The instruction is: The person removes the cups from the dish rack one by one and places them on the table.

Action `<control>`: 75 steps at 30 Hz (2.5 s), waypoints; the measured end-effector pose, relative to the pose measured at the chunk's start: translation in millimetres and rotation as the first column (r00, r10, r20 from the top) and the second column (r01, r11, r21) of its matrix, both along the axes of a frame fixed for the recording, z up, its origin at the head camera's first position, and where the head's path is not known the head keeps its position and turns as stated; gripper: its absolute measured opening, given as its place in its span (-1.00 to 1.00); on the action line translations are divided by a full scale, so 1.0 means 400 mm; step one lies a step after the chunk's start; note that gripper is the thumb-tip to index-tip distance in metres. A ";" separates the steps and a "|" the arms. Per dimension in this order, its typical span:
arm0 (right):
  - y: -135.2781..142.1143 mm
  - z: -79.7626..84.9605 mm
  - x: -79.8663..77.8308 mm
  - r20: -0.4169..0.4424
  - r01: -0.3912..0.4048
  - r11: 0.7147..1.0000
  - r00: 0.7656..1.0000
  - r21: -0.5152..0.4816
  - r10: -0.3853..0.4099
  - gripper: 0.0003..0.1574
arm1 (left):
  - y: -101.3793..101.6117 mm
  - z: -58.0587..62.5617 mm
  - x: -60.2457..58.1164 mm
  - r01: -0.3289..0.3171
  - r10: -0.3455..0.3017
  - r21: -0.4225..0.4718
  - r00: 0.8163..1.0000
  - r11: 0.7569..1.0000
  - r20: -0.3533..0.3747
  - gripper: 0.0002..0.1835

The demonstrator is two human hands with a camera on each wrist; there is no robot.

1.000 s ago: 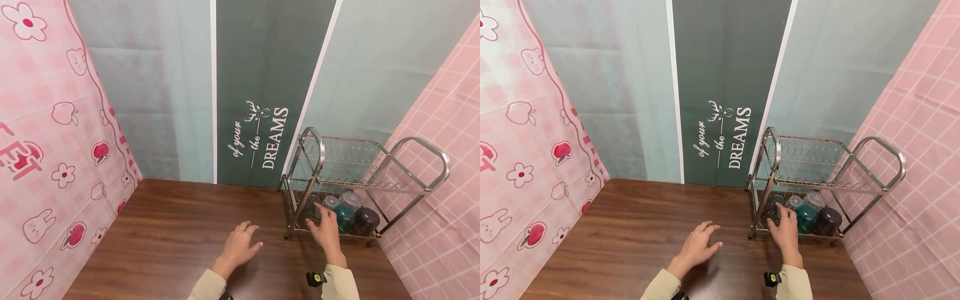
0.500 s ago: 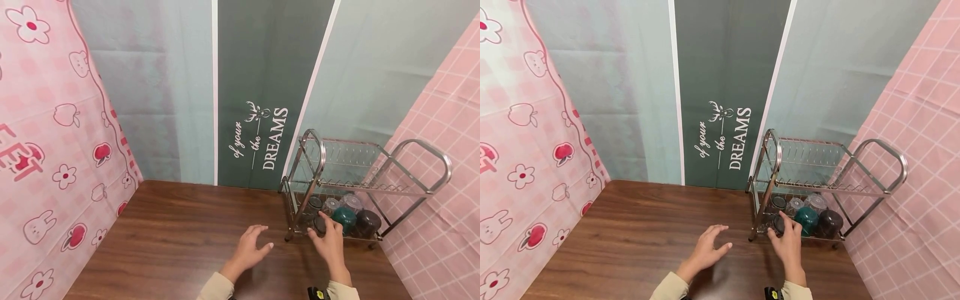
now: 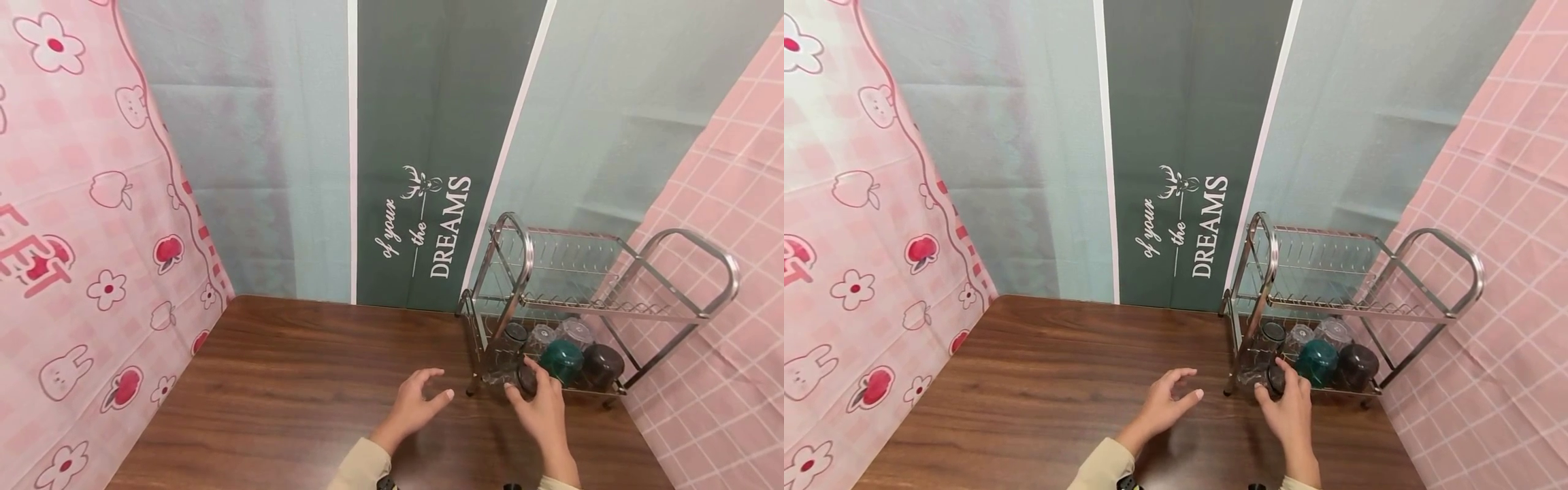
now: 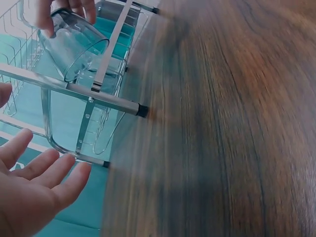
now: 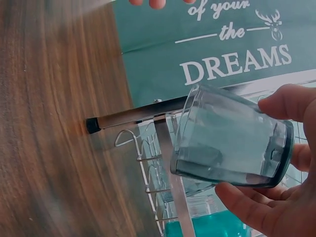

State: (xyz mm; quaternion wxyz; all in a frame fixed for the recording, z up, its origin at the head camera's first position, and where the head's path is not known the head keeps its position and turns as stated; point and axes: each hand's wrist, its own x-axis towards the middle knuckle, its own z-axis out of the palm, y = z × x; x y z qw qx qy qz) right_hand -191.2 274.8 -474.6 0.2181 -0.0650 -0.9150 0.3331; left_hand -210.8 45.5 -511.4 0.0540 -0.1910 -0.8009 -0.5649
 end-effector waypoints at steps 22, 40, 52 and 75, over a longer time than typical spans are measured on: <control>0.033 -0.230 -0.053 -0.070 -0.155 0.950 0.987 -0.271 0.141 -0.31 | 0.016 0.036 0.016 0.148 -0.273 0.480 0.941 0.865 0.201 -0.47; -0.048 -0.284 -0.074 -0.243 -0.406 0.706 0.914 -0.581 0.325 -0.36 | 0.039 -0.025 -0.016 0.042 -0.232 0.566 0.935 0.823 0.268 -0.41; -0.099 -0.122 0.009 -0.297 -0.500 0.711 0.866 -0.494 0.403 -0.37 | -0.002 0.071 0.028 0.113 -0.197 0.488 0.973 0.866 0.123 -0.46; -0.007 0.011 -0.045 0.105 -0.381 0.901 0.924 0.206 0.367 -0.43 | -0.005 0.032 -0.116 -0.153 0.149 0.032 0.984 0.988 0.095 -0.32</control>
